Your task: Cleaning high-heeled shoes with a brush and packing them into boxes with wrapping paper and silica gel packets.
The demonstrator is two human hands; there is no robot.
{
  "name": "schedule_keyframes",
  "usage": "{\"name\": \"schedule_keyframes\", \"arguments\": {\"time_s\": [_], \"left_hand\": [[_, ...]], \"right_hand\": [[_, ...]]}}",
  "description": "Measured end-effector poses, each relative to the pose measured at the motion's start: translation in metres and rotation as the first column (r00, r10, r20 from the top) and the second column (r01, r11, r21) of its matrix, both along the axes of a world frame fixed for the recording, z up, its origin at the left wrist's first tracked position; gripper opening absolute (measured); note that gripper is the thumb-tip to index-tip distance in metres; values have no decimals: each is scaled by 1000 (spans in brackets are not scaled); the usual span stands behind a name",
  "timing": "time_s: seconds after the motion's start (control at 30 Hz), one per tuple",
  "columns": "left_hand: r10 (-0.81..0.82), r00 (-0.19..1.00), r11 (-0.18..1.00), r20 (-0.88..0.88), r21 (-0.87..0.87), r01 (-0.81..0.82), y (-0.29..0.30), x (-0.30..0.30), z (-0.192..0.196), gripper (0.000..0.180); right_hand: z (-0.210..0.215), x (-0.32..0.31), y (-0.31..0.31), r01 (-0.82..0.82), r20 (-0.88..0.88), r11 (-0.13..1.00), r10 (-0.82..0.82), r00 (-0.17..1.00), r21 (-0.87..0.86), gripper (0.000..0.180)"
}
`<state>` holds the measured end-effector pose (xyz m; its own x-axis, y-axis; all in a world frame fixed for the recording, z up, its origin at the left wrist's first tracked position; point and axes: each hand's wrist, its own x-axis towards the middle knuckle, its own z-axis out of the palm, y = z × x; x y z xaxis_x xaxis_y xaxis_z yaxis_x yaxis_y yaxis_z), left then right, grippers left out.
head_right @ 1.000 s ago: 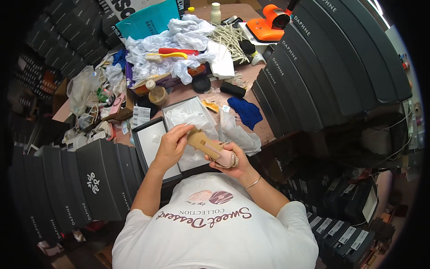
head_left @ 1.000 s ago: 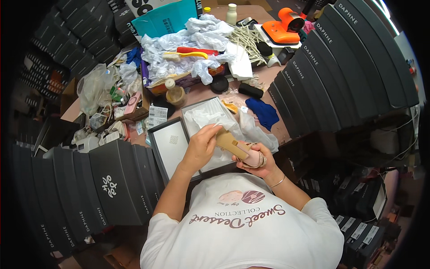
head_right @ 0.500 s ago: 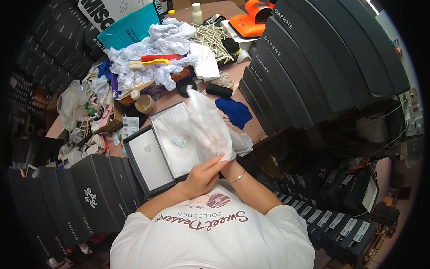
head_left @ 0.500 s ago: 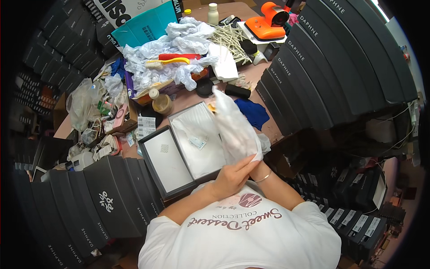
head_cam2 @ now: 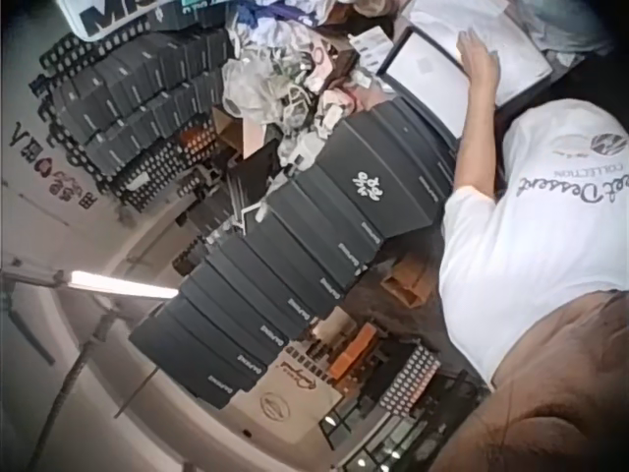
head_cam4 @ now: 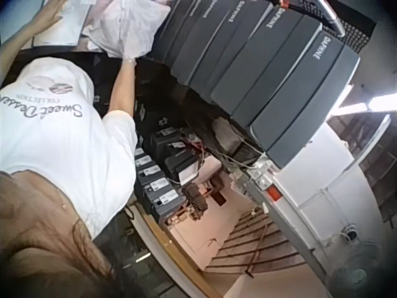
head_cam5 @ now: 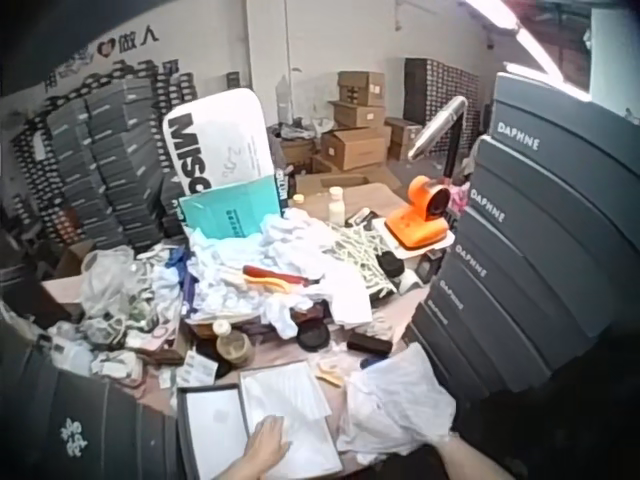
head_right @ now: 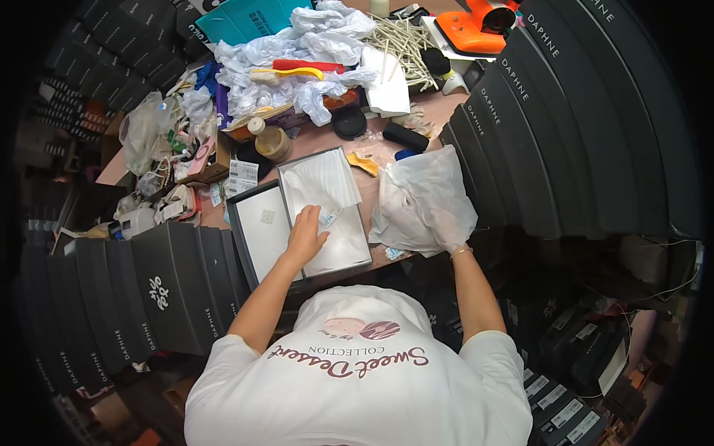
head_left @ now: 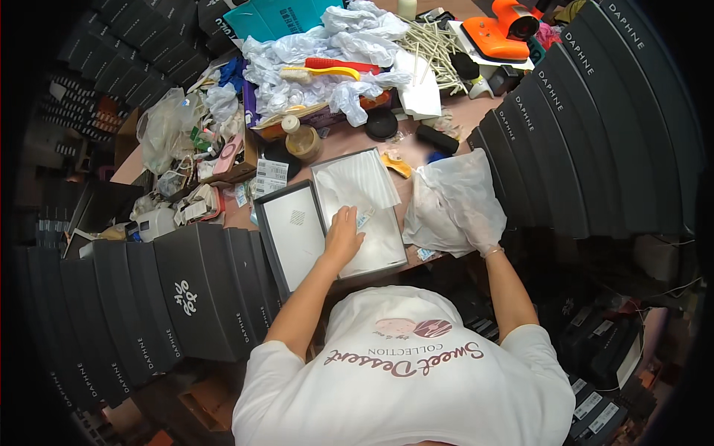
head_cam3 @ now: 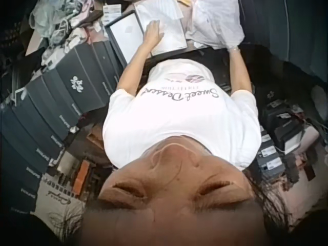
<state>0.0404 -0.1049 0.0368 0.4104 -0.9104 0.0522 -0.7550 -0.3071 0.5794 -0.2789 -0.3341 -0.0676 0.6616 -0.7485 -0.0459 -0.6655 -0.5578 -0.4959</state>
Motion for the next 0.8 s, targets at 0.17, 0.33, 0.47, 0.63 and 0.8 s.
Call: {"name": "schedule_keyframes", "arguments": {"time_s": [0.17, 0.33, 0.47, 0.63, 0.8], "left_hand": [[-167, 889, 986, 426, 94, 140, -16, 28, -39, 27], [-210, 971, 925, 116, 346, 158, -62, 67, -41, 13], [-83, 995, 982, 53, 174, 73, -64, 92, 27, 16], [163, 928, 934, 335, -355, -36, -48, 147, 76, 20], [256, 952, 917, -167, -269, -293, -40, 167, 83, 24]], "right_hand": [[35, -57, 57, -56, 59, 981, 45, 997, 187, 21], [184, 93, 116, -205, 105, 747, 180, 978, 633, 29], [110, 178, 145, -567, -193, 821, 567, 801, 63, 22], [67, 186, 147, -719, -350, 679, 716, 604, 149, 19], [69, 176, 148, -697, -284, 717, 665, 691, -14, 19]]}}
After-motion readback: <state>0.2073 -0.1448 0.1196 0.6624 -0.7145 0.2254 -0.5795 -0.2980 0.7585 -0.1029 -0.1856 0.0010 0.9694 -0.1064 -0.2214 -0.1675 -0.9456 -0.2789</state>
